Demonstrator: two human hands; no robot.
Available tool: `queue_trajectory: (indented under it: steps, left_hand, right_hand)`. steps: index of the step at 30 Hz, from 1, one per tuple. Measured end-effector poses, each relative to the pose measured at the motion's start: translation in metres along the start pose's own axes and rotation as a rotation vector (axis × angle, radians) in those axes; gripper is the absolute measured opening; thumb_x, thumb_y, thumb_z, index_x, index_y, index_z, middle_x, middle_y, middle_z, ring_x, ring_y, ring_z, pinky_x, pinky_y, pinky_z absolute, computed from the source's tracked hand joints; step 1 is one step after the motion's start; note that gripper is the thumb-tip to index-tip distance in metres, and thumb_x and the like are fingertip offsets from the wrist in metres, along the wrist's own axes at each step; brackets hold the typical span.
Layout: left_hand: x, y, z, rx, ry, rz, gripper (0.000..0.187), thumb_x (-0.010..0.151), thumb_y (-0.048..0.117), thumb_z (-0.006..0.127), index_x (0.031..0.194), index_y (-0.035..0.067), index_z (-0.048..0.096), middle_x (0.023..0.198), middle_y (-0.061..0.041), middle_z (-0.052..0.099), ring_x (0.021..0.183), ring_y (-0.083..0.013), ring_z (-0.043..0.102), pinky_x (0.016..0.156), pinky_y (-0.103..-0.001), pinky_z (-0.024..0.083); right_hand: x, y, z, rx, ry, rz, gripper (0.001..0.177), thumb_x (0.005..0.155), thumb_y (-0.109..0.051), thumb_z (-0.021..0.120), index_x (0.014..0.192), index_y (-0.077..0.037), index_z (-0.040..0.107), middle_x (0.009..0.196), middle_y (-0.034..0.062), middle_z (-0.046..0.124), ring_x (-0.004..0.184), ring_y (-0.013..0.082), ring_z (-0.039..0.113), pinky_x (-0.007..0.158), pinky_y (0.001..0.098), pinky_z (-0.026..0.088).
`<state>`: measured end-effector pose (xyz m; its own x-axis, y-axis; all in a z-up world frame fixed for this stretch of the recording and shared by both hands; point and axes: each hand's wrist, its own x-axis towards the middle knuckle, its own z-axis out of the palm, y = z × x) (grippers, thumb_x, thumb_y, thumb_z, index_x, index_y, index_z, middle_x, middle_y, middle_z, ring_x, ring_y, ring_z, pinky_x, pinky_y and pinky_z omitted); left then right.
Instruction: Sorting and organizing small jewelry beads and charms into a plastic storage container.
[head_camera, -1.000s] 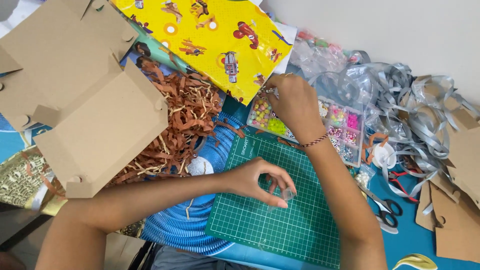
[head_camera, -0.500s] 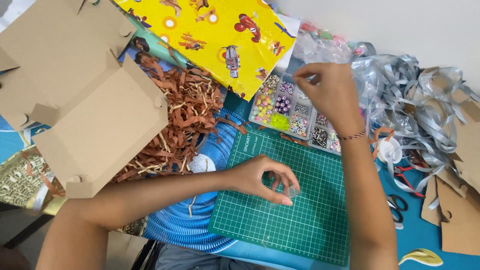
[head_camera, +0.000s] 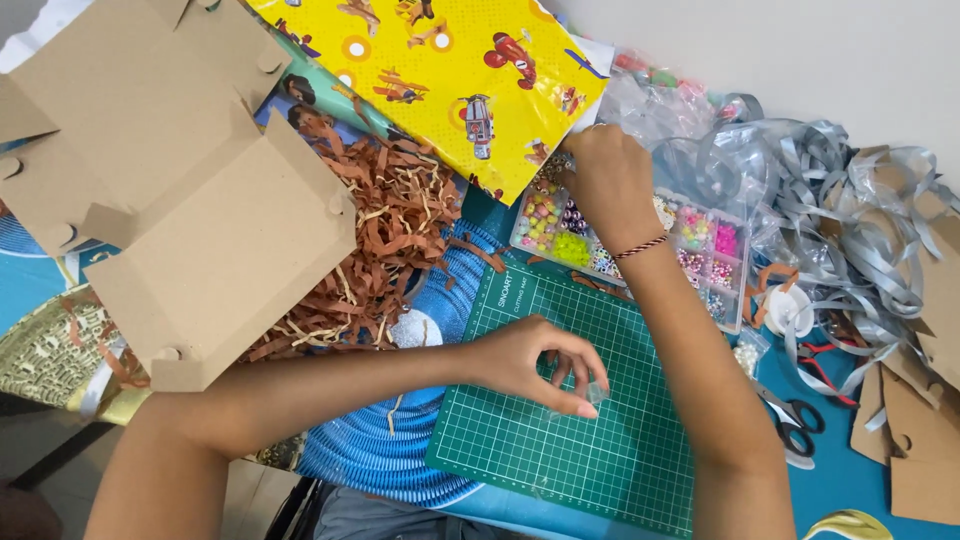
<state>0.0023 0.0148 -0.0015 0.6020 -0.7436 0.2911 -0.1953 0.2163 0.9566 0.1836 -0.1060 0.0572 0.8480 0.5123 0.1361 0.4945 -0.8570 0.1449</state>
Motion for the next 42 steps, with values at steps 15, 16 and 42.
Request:
queue_trajectory:
  steps: [15,16,42]
  left_hand:
    - [-0.001,0.001,0.000,0.023,0.000,-0.003,0.036,0.087,0.039,0.080,0.111,0.014,0.071,0.089,-0.001,0.077,0.069,-0.0126,0.064,0.071,-0.030,0.041]
    - [0.000,0.001,0.000,0.025,-0.001,-0.002,0.036,0.087,0.039,0.080,0.111,0.014,0.071,0.089,-0.001,0.077,0.069,-0.0126,0.064,0.071,-0.030,0.041]
    - [0.008,-0.007,0.003,0.232,0.549,0.059,0.038,0.090,0.030,0.078,0.120,0.011,0.066,0.122,-0.008,0.069,0.127,-0.0312,0.057,0.104,-0.047,0.045]
  right_hand:
    - [-0.009,0.000,0.031,0.097,0.111,0.026,0.007,0.088,-0.021,0.079,0.086,-0.014,0.078,0.063,0.0041,0.065,0.063,0.0322,0.072,0.059,0.0450,0.061]
    - [-0.010,0.004,0.034,0.095,0.113,0.027,0.007,0.088,-0.021,0.079,0.086,-0.014,0.078,0.063,0.0041,0.065,0.063,0.0322,0.072,0.059,0.0450,0.061]
    - [-0.063,0.013,-0.024,1.001,0.133,0.268,0.013,0.088,-0.015,0.082,0.101,-0.019,0.080,0.078,0.0021,0.074,0.067,0.0070,0.055,0.061,0.0237,0.049]
